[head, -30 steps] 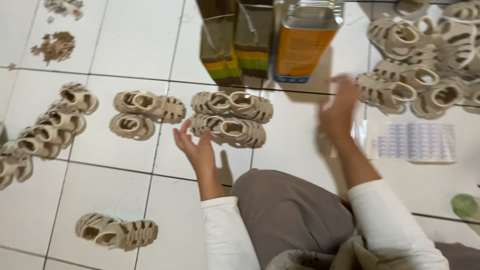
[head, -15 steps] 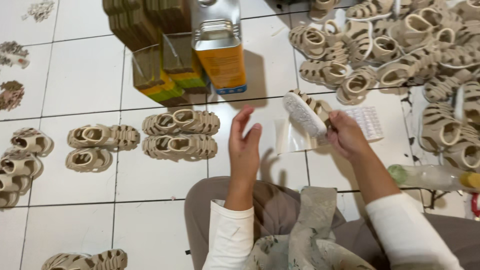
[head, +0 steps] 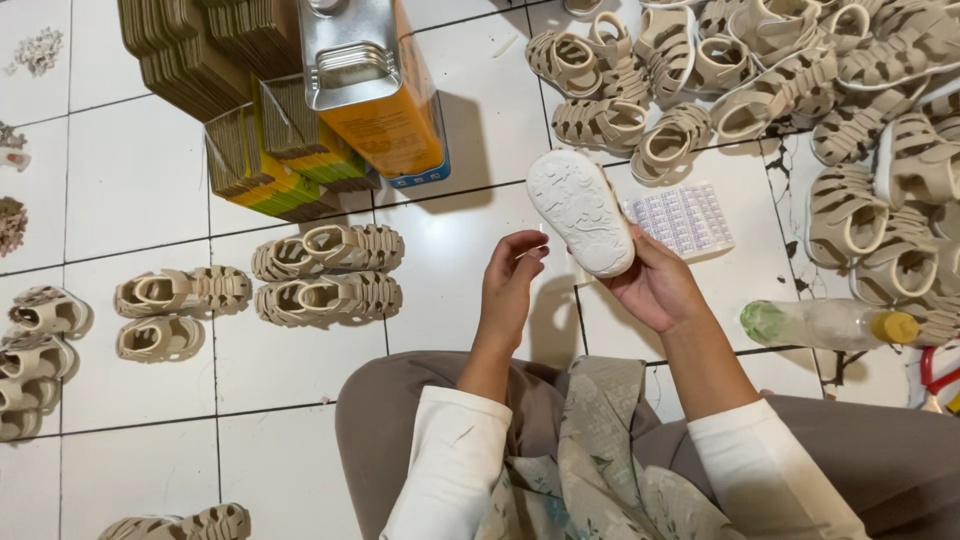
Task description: The person sits on the floor and applies adhesive labels to the inner soles of beige sandals. They peel a label from a sheet, place it on a sandal, press it down, and set the sandal aside. The process is repeated for multiple sandals.
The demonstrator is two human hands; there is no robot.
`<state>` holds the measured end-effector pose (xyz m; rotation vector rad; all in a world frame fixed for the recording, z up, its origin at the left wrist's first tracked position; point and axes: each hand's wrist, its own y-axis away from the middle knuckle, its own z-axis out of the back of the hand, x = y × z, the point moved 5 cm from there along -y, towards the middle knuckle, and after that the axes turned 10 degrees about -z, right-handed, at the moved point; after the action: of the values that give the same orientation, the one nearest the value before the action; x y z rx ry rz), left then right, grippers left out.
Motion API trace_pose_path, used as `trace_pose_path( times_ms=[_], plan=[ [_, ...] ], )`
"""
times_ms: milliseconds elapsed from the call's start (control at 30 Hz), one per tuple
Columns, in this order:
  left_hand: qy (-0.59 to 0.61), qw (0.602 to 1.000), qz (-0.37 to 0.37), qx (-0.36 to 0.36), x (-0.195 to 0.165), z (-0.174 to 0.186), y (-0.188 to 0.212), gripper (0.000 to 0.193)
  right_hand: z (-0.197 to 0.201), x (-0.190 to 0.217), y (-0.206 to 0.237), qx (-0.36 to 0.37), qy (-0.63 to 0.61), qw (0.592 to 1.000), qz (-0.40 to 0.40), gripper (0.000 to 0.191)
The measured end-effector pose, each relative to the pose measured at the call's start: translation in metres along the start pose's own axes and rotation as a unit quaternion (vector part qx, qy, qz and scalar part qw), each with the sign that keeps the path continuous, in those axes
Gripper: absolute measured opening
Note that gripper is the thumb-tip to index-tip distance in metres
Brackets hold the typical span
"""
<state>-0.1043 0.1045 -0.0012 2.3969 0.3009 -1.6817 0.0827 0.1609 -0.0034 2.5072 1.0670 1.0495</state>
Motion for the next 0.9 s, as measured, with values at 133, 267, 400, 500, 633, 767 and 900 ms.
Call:
trace_pose_path(
  times_ms=[133,267,400,500,633,767,900],
  plan=[
    [0.132,0.989,0.071,0.015,0.012,-0.007,-0.009,0.054,0.0,-0.005,-0.003,0.056,0.007,0.997,0.048,0.026],
    [0.149,0.984,0.093,-0.038,0.016,0.006,-0.023,0.069,0.021,0.005,-0.003,-0.056,0.099,0.993,0.03,0.017],
    [0.209,0.974,0.055,-0.066,0.005,0.022,-0.035,0.08,0.051,0.031,-0.018,-0.257,0.387,0.879,0.105,0.016],
    [0.242,0.969,0.008,-0.041,-0.004,0.021,-0.038,0.081,0.059,0.021,-0.029,-0.297,0.616,0.713,0.153,0.017],
    [0.243,0.969,0.01,-0.034,-0.007,0.014,-0.036,0.081,0.057,0.0,-0.044,-0.257,0.726,0.592,0.238,0.023],
    [0.254,0.967,0.012,-0.032,-0.01,0.013,-0.034,0.079,0.054,-0.006,-0.047,-0.237,0.736,0.59,0.234,0.028],
    [0.251,0.968,0.013,-0.03,-0.012,0.011,-0.034,0.079,0.049,-0.005,-0.045,-0.239,0.748,0.58,0.217,0.024]
  ],
)
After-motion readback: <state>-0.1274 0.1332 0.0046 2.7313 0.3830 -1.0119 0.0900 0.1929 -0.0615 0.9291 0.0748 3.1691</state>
